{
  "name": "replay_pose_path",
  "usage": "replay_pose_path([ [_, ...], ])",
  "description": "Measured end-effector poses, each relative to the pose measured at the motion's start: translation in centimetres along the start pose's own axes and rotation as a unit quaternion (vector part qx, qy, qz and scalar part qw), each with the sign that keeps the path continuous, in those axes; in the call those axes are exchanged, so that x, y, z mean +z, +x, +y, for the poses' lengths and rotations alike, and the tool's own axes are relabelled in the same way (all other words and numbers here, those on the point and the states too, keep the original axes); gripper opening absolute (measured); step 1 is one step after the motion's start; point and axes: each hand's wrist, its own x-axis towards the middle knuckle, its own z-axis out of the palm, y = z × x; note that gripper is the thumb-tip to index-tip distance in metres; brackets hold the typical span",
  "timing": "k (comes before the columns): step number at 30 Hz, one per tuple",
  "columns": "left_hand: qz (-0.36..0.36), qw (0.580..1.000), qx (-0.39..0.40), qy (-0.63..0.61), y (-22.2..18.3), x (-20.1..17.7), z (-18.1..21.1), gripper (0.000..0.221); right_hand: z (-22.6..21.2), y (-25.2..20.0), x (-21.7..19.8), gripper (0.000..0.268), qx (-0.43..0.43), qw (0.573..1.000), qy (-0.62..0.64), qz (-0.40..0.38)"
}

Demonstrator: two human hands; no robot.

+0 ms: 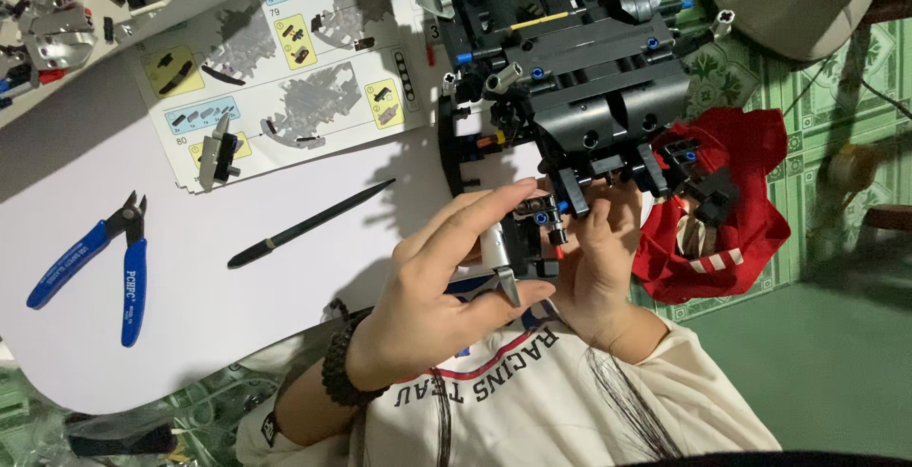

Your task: The person assembles a black plastic toy car by hand, attaching small blue and black connector pieces to the chassis while referring to a printed instruction manual.

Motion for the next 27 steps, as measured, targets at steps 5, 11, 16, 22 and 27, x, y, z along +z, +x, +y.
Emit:
replay_pose_path([
  [5, 0.021, 0.997, 0.054, 0.046, -0.2, 0.5, -0.6, 0.059, -0.6, 0.0, 0.7, 0.033, -0.028, 0.997, -0.049, -0.057],
  [11, -0.009, 0.999, 0.043, 0.013, 0.0, 0.2, -0.1, 0.051, -1.0, -0.3, 1.5, 0.030, 0.005, 0.999, -0.004, -0.043],
  [16, 0.024, 0.998, 0.055, 0.005, 0.3, 1.1, -0.9, 0.050, 0.5, -0.1, -0.1, 0.042, 0.015, 0.999, 0.036, -0.027],
  [22, 0.052, 0.997, 0.057, -0.013, 0.7, 1.8, -1.1, 0.044, 0.3, -0.1, 0.2, 0.044, 0.005, 0.999, 0.035, -0.021],
  [27, 0.047, 0.995, 0.091, -0.006, 0.8, 1.8, -1.9, 0.042, 0.3, 0.0, 0.1, 0.041, 0.020, 0.998, 0.058, -0.005],
])
